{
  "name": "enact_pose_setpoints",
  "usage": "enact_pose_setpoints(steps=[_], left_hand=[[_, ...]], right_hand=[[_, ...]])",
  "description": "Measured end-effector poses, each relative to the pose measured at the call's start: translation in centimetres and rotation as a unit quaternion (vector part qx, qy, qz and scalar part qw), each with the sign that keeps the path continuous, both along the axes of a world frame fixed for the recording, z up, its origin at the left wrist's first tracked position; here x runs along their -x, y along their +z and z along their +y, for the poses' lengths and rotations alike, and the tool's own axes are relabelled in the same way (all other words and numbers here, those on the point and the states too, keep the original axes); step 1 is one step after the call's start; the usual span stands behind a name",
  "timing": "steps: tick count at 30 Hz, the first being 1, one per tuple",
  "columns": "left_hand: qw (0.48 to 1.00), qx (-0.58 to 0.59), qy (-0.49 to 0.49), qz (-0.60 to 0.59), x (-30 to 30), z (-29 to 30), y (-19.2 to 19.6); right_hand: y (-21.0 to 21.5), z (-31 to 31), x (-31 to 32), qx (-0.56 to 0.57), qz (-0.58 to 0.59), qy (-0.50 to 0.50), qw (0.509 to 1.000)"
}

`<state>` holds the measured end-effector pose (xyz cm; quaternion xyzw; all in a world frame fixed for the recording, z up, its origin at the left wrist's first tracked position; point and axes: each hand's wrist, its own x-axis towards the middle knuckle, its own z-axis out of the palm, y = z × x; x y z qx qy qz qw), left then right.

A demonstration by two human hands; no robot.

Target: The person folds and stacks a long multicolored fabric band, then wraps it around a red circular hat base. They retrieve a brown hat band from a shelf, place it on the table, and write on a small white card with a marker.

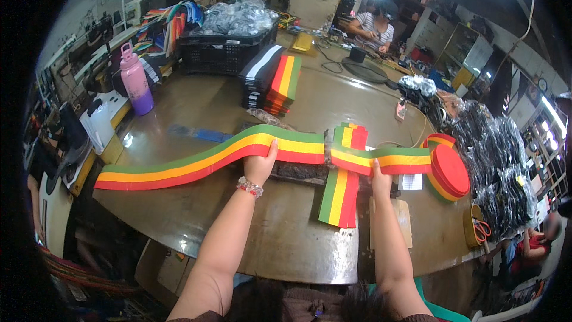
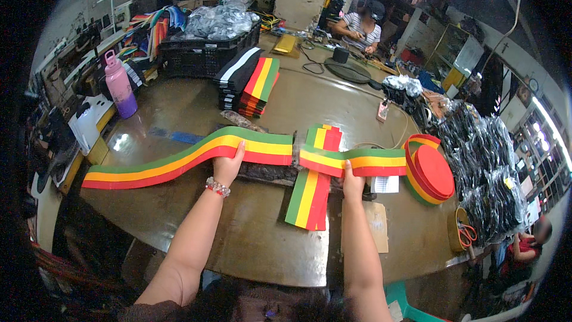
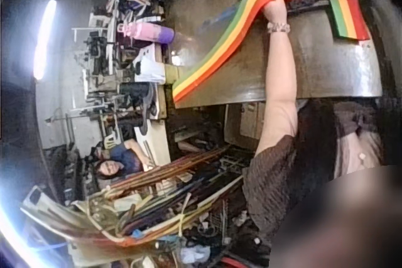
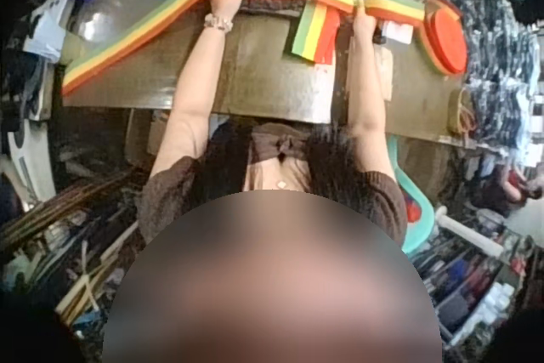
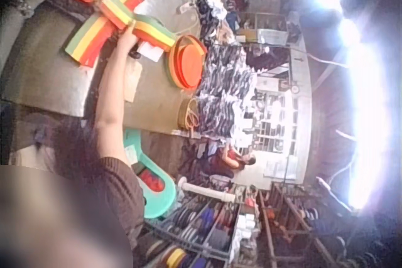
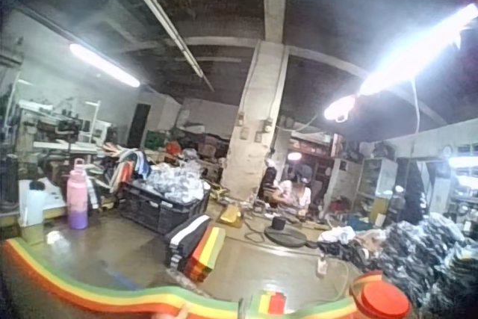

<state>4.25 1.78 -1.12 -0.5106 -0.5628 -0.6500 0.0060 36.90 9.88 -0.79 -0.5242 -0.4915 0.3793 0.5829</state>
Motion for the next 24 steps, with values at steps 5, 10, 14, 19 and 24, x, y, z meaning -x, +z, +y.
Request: enact_pose_setpoints(steps=[5,10,14,19,24], left_hand=[[0.997,-0.025,-0.038,-0.064,0.1,-0.1,0.3],[0.990,-0.024,-0.019,-0.137,0.1,-0.3,0.5],[0.991,-0.032,-0.024,-0.130,0.1,-0.2,0.4],[0.990,-0.067,-0.025,-0.124,0.1,-0.1,0.1],[0.961,0.011,-0.023,-0.276,-0.5,-1.0,3.0]], right_hand=[[5.3,-2.8,0.2,0.013,0.026,-0.009,1.000],[15.2,-5.9,-2.5,0.059,-0.103,0.173,0.978],[12.2,-4.8,-0.4,0.068,-0.110,0.328,0.936],[5.5,-2.8,1.7,0.222,-0.240,0.231,0.916],[6.5,-5.7,2.9,-0.003,-0.369,0.125,0.921]])
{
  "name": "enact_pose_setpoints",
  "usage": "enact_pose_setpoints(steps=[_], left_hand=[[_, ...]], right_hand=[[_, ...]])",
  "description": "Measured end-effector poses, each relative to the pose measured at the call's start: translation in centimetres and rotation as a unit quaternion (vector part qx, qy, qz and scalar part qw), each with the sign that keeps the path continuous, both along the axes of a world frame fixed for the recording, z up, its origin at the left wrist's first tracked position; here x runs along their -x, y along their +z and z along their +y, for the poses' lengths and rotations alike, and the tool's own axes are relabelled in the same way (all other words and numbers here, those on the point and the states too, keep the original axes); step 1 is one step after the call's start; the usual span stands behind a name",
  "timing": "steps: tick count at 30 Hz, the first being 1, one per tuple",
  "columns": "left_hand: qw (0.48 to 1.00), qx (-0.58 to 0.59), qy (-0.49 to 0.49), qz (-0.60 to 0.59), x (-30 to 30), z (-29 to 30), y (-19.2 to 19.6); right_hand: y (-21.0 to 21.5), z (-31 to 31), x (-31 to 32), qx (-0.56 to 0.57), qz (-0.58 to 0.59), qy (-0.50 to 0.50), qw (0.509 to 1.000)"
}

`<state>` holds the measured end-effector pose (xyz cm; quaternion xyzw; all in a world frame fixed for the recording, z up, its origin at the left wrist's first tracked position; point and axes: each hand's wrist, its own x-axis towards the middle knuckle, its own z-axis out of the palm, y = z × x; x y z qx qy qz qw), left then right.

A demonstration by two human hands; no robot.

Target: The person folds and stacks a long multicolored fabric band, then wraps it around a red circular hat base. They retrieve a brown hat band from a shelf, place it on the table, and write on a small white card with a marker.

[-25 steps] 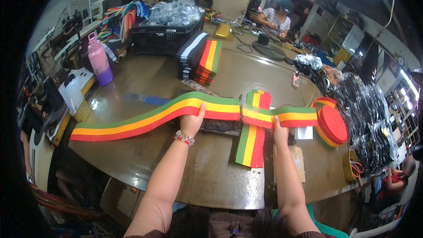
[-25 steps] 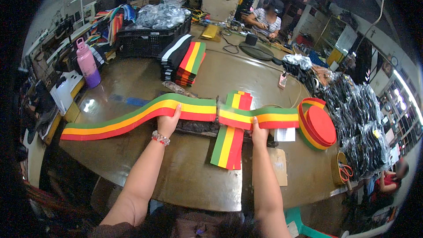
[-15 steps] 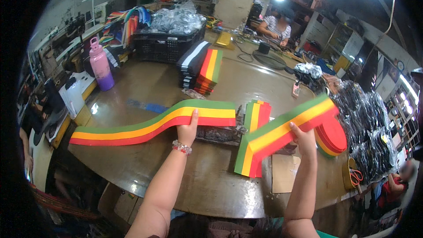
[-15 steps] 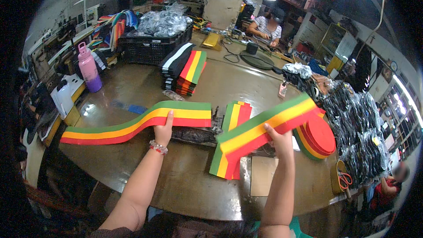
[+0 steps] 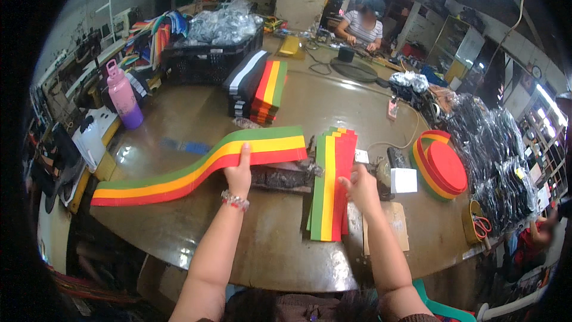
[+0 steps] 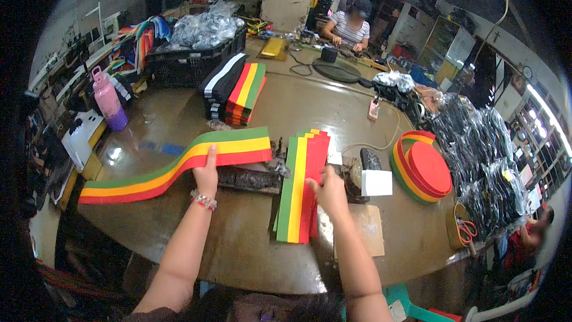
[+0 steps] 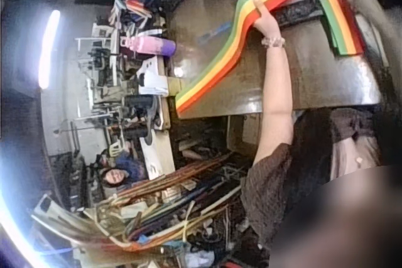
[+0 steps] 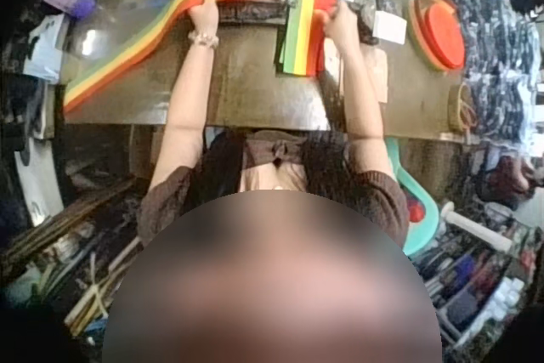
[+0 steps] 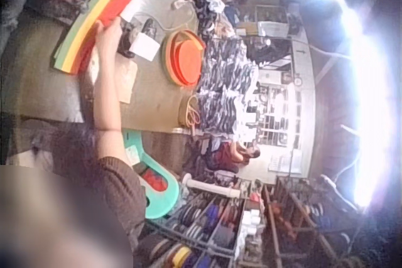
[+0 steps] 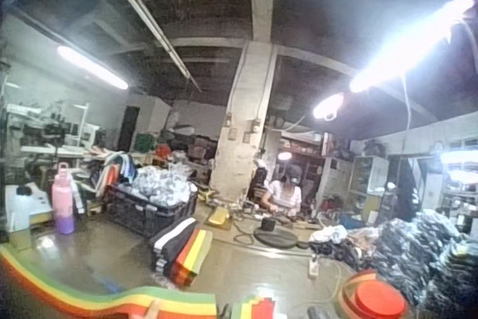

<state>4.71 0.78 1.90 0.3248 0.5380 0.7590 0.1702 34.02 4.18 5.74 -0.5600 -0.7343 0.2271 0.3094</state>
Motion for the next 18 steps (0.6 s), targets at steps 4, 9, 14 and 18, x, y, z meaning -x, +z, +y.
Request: enact_pose_setpoints(steps=[4,9,14,18], left_hand=[[0.975,-0.169,-0.068,-0.129,-5.2,-1.4,5.3],[0.974,-0.150,-0.160,-0.055,-14.5,-3.4,8.1],[0.897,-0.206,-0.105,-0.377,-8.1,-4.0,5.9],[0.936,-0.180,-0.138,-0.270,-3.3,-3.3,4.7]], right_hand=[[1.5,-4.8,3.1,0.129,0.203,0.162,0.957],[4.2,-1.8,5.8,0.025,0.458,0.078,0.885],[6.7,3.3,-2.0,0.033,0.774,0.127,0.619],[4.1,3.4,-3.6,0.067,0.700,0.267,0.659]])
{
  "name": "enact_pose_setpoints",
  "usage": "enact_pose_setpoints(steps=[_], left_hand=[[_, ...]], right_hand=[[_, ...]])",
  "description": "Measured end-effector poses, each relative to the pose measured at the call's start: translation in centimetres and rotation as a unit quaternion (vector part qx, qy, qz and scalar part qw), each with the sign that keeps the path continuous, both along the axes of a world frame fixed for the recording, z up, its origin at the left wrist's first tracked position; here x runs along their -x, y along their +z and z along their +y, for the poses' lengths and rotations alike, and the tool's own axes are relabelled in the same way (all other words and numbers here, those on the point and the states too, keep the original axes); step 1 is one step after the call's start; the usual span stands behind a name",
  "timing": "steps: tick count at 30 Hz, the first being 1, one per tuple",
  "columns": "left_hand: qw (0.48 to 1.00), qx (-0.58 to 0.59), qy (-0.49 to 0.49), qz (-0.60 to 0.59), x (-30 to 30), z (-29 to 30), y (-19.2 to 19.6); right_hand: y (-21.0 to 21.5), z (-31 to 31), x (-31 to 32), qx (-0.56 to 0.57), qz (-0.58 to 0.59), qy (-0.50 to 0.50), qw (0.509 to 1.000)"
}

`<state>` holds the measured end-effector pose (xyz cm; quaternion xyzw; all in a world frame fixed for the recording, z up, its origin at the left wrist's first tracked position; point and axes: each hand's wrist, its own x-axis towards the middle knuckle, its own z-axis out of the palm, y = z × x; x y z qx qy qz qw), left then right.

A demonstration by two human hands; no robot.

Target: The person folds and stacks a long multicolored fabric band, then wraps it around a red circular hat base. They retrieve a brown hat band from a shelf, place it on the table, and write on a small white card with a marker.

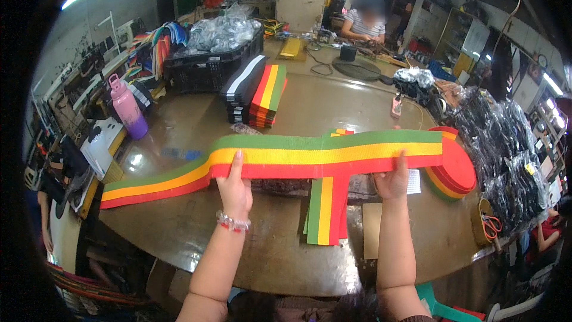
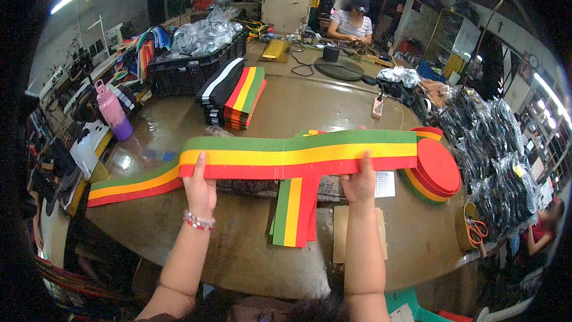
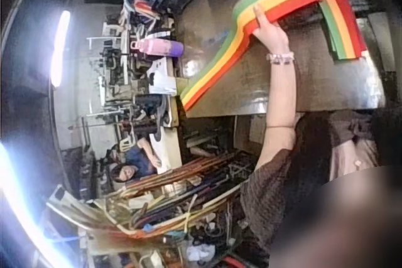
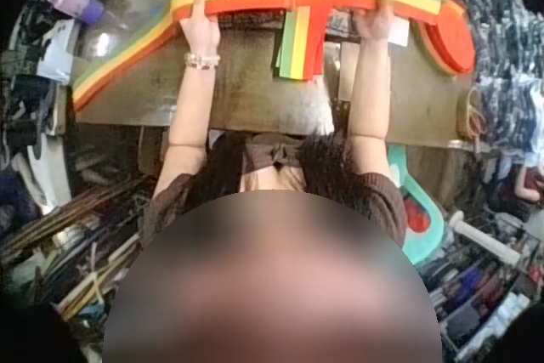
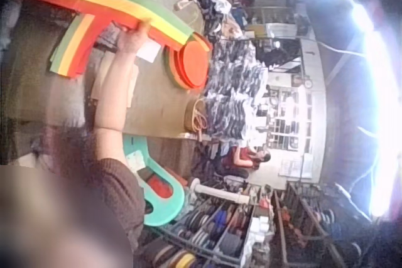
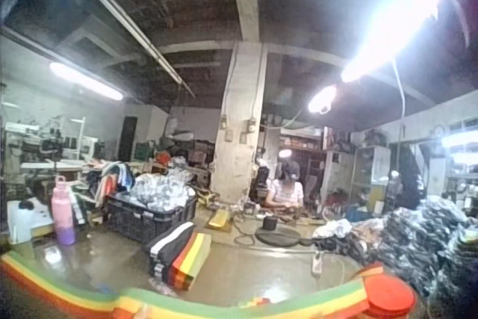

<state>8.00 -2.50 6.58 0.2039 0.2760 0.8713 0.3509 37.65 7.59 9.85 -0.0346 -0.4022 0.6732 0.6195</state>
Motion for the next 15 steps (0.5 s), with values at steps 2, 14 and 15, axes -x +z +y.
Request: enact_pose_setpoints(steps=[2,14,15], left_hand=[[0.998,0.029,0.025,0.056,1.6,1.0,0.3],[0.853,0.179,0.160,0.463,6.8,3.7,-5.0],[0.853,0.175,0.161,0.464,6.8,3.6,-5.3]], right_hand=[[-1.1,0.1,0.5,0.066,-0.150,-0.154,0.974],[-5.3,3.1,1.5,0.063,-0.331,-0.306,0.890],[-5.7,3.2,1.4,0.087,-0.334,-0.291,0.892]])
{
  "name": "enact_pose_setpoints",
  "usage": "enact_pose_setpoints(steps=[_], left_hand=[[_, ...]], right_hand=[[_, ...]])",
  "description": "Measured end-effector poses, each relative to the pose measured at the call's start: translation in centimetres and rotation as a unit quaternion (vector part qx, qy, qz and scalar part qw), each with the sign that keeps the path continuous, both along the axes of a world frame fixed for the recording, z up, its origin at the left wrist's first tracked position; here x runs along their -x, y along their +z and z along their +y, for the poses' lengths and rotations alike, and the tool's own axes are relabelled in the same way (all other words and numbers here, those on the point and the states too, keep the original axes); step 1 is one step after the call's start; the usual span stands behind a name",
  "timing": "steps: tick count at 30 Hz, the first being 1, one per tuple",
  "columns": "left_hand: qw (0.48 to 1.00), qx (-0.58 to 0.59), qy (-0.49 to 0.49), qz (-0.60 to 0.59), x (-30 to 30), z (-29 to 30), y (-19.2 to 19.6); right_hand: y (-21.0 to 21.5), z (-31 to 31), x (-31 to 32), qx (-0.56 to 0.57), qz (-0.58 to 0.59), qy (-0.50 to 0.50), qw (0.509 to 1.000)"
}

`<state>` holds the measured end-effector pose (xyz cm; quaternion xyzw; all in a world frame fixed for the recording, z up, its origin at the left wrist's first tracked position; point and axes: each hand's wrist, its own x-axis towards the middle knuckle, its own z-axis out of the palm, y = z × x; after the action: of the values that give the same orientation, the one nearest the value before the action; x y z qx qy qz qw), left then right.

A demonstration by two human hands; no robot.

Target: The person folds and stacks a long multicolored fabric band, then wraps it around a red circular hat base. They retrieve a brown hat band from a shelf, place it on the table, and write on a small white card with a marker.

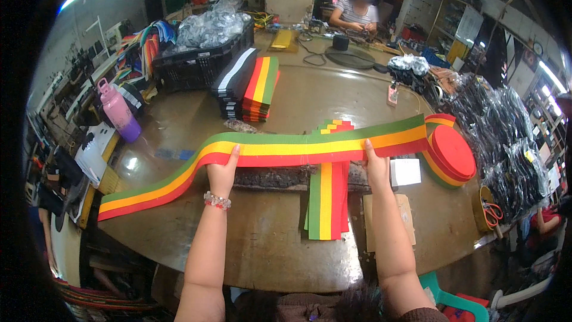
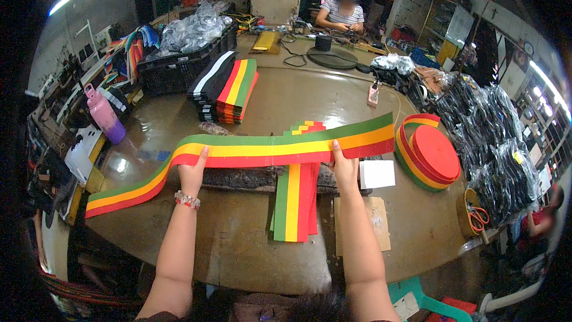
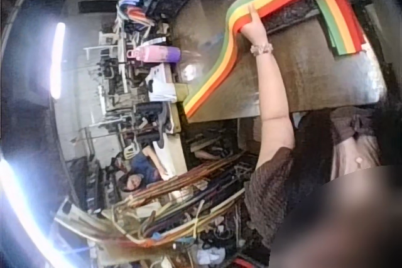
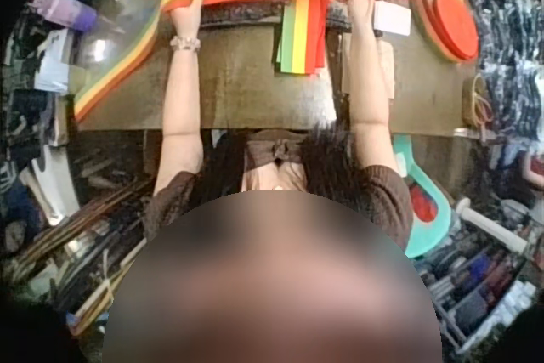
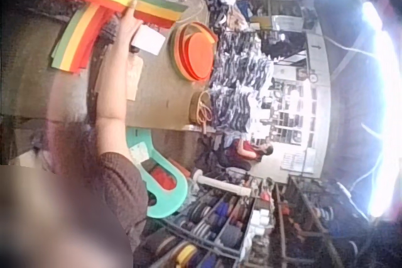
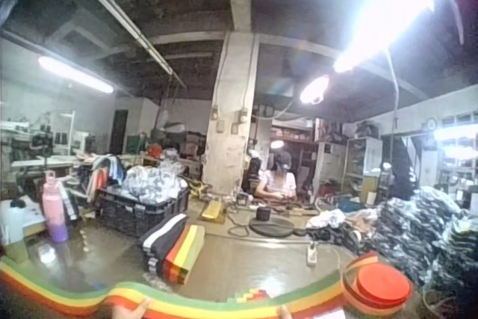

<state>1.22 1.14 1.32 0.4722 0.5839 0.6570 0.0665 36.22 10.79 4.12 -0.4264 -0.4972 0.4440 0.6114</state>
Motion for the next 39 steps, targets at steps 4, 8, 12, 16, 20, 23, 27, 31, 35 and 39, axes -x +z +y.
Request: enact_pose_setpoints(steps=[4,8,12,16,20,23,27,31,35,39], left_hand=[[0.999,0.026,0.008,0.016,0.0,-0.2,-0.5],[0.999,0.032,-0.001,0.030,0.0,-0.1,-0.8],[0.996,0.049,0.000,0.078,0.2,-0.2,-1.1],[0.996,0.070,-0.010,0.055,0.3,-0.2,-1.2],[0.995,0.070,-0.018,0.063,0.4,-0.1,-1.2],[0.996,0.072,-0.023,0.051,0.4,-0.2,-1.3],[0.995,0.079,-0.013,0.056,0.3,-0.3,-1.3],[0.994,0.087,-0.010,0.061,0.1,-0.4,-1.0],[0.995,0.086,-0.013,0.054,-0.1,-0.5,-0.8],[0.995,0.079,-0.012,0.050,0.0,-0.4,-1.0]], right_hand=[[-1.4,0.1,-0.5,0.023,-0.037,0.010,0.999],[-3.0,-0.1,0.1,0.015,-0.057,-0.042,0.997],[-4.2,-0.2,0.6,0.007,-0.075,-0.086,0.993],[-4.6,-0.1,0.3,-0.006,-0.093,-0.062,0.994],[-4.6,0.0,0.2,0.011,-0.095,-0.057,0.994],[-4.6,0.0,0.3,0.023,-0.107,-0.067,0.992],[-4.7,-0.2,0.4,-0.004,-0.103,-0.069,0.992],[-4.8,-0.3,0.3,-0.013,-0.106,-0.072,0.992],[-5.0,-0.2,0.3,-0.012,-0.113,-0.071,0.991],[-5.2,-0.2,0.3,-0.014,-0.117,-0.081,0.990]])
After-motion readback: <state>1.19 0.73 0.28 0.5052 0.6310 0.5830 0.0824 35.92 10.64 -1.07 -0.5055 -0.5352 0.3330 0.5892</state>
